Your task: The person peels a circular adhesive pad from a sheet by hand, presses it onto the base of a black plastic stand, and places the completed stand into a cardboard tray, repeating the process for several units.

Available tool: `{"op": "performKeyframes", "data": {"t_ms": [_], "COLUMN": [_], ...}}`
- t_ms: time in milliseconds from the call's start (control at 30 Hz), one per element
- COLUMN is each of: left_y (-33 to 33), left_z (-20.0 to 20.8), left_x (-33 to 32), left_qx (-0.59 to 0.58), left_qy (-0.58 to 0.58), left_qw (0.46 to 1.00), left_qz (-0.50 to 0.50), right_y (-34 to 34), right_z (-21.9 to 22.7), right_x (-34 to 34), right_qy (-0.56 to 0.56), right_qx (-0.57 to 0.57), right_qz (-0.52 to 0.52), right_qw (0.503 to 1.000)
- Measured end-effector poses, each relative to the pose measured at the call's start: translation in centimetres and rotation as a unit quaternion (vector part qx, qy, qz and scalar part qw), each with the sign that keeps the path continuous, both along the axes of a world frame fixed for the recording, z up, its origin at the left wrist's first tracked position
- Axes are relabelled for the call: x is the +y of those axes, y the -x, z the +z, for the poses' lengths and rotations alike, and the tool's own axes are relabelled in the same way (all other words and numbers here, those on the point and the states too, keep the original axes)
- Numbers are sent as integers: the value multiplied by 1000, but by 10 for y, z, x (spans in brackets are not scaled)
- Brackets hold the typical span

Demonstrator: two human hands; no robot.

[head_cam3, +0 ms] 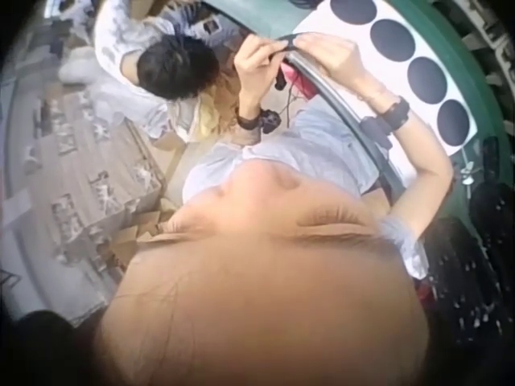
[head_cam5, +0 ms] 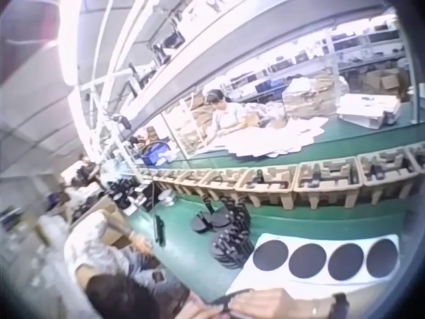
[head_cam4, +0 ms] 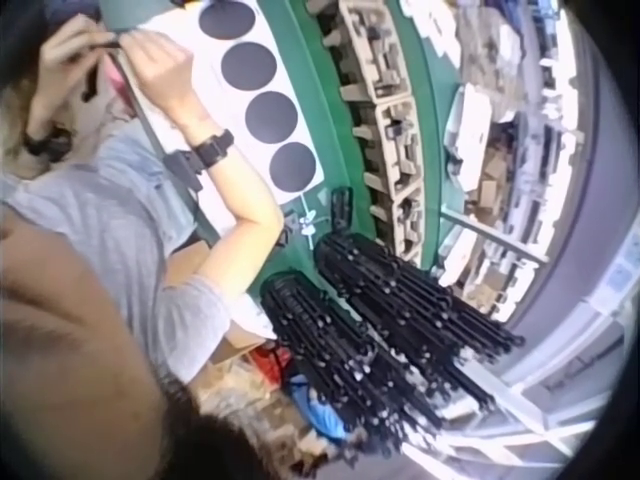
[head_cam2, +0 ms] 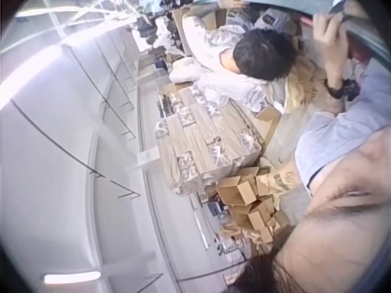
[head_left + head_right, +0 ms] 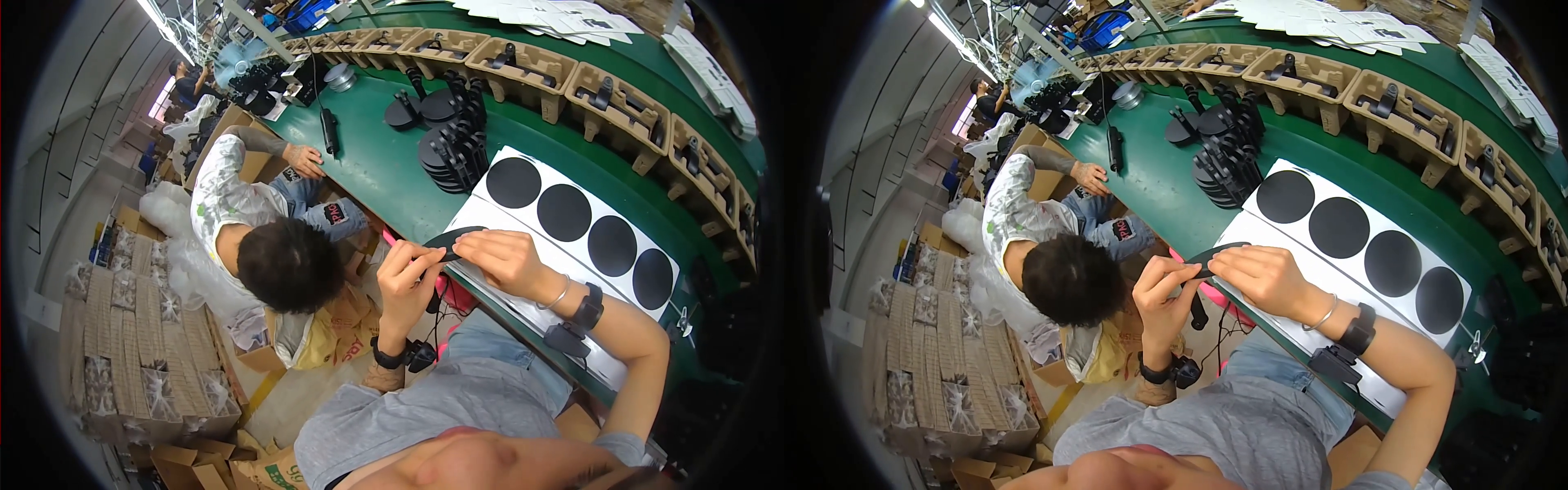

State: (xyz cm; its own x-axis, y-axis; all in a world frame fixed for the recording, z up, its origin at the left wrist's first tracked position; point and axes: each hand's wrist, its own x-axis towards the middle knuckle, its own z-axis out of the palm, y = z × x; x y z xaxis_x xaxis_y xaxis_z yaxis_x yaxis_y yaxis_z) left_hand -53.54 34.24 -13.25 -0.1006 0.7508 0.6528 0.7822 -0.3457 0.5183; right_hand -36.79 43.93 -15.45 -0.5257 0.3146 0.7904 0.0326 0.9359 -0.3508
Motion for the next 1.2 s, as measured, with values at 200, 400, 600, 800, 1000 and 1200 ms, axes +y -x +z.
{"op": "performKeyframes", "data": {"t_ms": [200,400,600,800,1000,1200], "left_y": [4,6,3,12,13,11], "left_z": [-3,-9,-10,-18,-20,-17], "left_x": [-5,-6,-2,-1,-2,-4], "left_qx": [42,39,2,-51,-60,-32], "left_qy": [-5,-37,-49,-30,-15,-26], "left_qw": [998,998,998,998,998,999], "left_qz": [36,42,29,27,15,34], "right_y": [1,3,3,7,6,8], "right_z": [-1,0,2,-4,-4,-4], "right_x": [0,-1,-1,-2,-3,-3], "right_qy": [-44,-56,-13,54,50,33], "right_qx": [-1,5,11,54,42,50], "right_qz": [4,0,3,1,6,3], "right_qw": [999,998,1000,997,998,998]}}
